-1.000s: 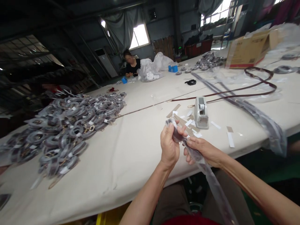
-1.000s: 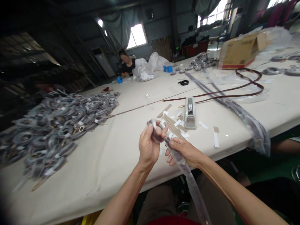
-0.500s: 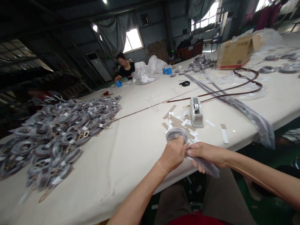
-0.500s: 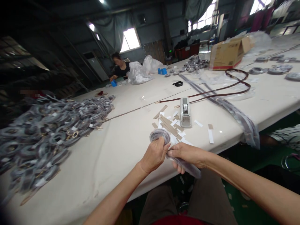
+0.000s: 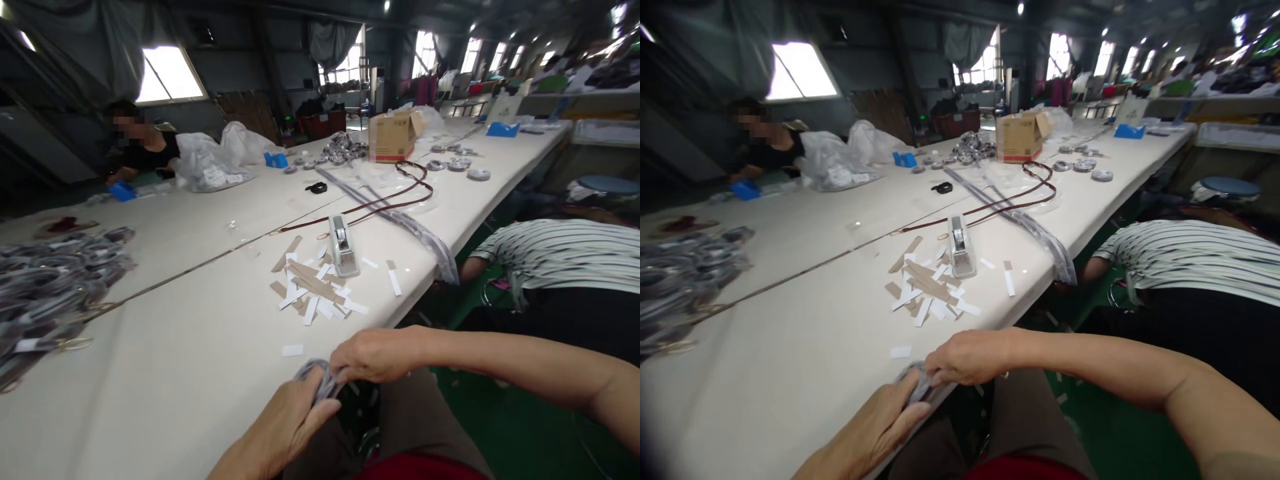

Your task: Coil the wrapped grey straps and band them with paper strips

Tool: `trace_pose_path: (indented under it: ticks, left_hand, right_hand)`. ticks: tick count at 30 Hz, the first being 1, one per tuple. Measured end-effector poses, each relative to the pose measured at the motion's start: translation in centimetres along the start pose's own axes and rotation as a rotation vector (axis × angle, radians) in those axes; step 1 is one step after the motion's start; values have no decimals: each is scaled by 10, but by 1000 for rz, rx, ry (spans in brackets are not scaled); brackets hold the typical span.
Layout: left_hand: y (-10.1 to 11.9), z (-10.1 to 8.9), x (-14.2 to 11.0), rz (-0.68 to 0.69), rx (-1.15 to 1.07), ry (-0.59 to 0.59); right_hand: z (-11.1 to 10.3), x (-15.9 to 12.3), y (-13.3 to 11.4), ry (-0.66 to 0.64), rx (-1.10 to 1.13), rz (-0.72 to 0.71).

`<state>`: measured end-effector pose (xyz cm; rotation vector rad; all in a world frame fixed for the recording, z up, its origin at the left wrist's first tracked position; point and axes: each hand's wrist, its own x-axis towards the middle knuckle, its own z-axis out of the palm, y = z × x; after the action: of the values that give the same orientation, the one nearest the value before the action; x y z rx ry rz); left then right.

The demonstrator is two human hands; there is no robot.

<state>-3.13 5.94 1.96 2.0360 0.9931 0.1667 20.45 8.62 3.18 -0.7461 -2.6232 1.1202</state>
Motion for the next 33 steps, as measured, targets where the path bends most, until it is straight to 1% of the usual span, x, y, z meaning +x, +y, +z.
trace_pose_path:
  ticks: [2, 4, 6, 8, 9, 11, 13, 15, 16, 17, 18, 19, 20, 21, 22, 25, 27, 29, 31, 33]
  left_hand:
    - [6, 0, -9, -93, -181, -127]
    - [10, -2, -15, -141, -376, -201]
    - [12, -3, -18, -143, -547, -218]
    - [10, -4, -20, -152, -715, -212]
    - [8, -3, -21, -164, -804, -176]
    - [6, 0, -23, -169, -985, -27]
    - [5, 5, -25, -127, -1154, 146]
    - [7, 9, -24, -66, -1304, 259]
    - [8, 11, -23, -39, -1376, 301]
    - [9, 12, -20, -13, -1441, 337]
    - [10, 13, -18, 13, -1495, 362]
    - [11, 14, -15, 44, -1538, 370]
    - [12, 15, -11, 77, -1574, 363]
    - [13, 16, -9, 106, -1600, 346]
    - [13, 18, -6, 136, -1618, 327]
    - [10, 22, 0, 180, -1651, 326]
    - [6, 24, 4, 142, -1647, 350]
    - [3, 27, 8, 119, -1631, 357]
    - [-1, 30, 11, 145, -1592, 398]
    - [-6, 27, 11, 168, -1499, 503]
  right_hand:
    - [-7, -1, -2, -47, 79, 34]
    - [-16, -2, -3, -75, 193, 35]
    - [-23, 0, -1, -81, 277, -14]
    - [-24, 4, 1, -46, 373, -44]
    - [-21, 6, 2, -3, 436, -30]
    - [-7, 11, 0, 121, 580, 49]
    - [13, 19, -5, 280, 724, 111]
    - [35, 27, -13, 449, 875, 137]
    - [44, 32, -17, 548, 900, 130]
    - [52, 35, -21, 660, 872, 119]
    - [57, 37, -25, 758, 795, 100]
    - [61, 39, -29, 823, 692, 71]
    - [63, 39, -32, 853, 598, 44]
    - [65, 38, -35, 854, 548, 26]
    - [65, 36, -38, 821, 549, 18]
    - [64, 31, -40, 672, 663, 30]
    - [62, 31, -37, 603, 660, 80]
    - [61, 35, -34, 570, 596, 147]
    - [61, 41, -31, 562, 504, 194]
    - [62, 49, -26, 589, 406, 216]
